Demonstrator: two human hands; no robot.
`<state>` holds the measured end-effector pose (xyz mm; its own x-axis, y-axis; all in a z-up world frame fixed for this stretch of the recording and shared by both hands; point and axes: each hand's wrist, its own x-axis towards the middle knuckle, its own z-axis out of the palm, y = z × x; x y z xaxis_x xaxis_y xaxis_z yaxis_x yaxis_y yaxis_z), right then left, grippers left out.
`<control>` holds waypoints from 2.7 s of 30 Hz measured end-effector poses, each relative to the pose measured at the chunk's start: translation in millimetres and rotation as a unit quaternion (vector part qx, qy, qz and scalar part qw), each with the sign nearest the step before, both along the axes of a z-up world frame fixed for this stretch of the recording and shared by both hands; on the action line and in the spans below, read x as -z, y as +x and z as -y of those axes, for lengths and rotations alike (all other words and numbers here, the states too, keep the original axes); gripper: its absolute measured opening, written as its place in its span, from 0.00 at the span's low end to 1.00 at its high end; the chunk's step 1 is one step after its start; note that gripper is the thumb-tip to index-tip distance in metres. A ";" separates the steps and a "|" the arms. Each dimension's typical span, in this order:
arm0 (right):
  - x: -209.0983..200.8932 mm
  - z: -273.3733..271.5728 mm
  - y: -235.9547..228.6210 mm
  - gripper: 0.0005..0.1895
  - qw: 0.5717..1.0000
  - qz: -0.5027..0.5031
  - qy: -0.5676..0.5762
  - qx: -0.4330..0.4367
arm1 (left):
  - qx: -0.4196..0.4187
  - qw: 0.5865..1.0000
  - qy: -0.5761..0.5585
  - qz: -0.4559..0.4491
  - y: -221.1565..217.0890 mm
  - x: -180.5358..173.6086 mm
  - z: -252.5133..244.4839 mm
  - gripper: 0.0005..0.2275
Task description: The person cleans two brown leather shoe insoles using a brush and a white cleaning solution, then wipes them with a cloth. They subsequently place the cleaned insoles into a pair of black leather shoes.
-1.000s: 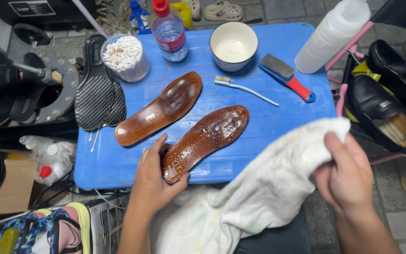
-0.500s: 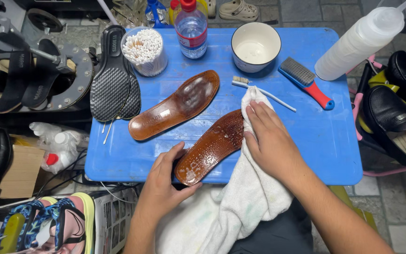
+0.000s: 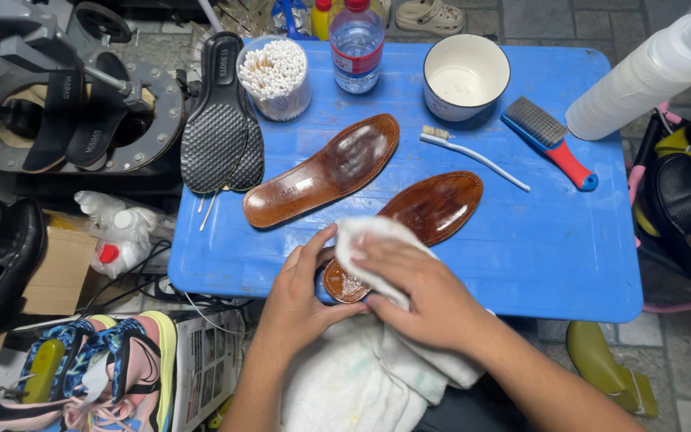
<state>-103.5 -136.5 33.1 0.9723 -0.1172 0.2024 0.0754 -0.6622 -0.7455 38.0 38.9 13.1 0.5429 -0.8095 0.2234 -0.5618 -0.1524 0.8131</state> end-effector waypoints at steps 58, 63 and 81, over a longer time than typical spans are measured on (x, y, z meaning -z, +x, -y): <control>-3.0 35.5 -32.2 0.36 0.990 -0.031 -0.116 0.069 | -0.041 0.999 0.002 -0.022 -4.9 10.4 3.3 0.50; -8.3 71.7 -37.5 0.38 0.963 -0.087 -0.212 0.140 | -0.038 0.999 -0.020 -0.007 -4.4 15.0 2.8 0.49; -10.0 9.5 -0.1 0.39 0.994 -0.007 -0.068 -0.087 | -0.061 0.998 0.022 0.025 -7.7 2.4 4.0 0.50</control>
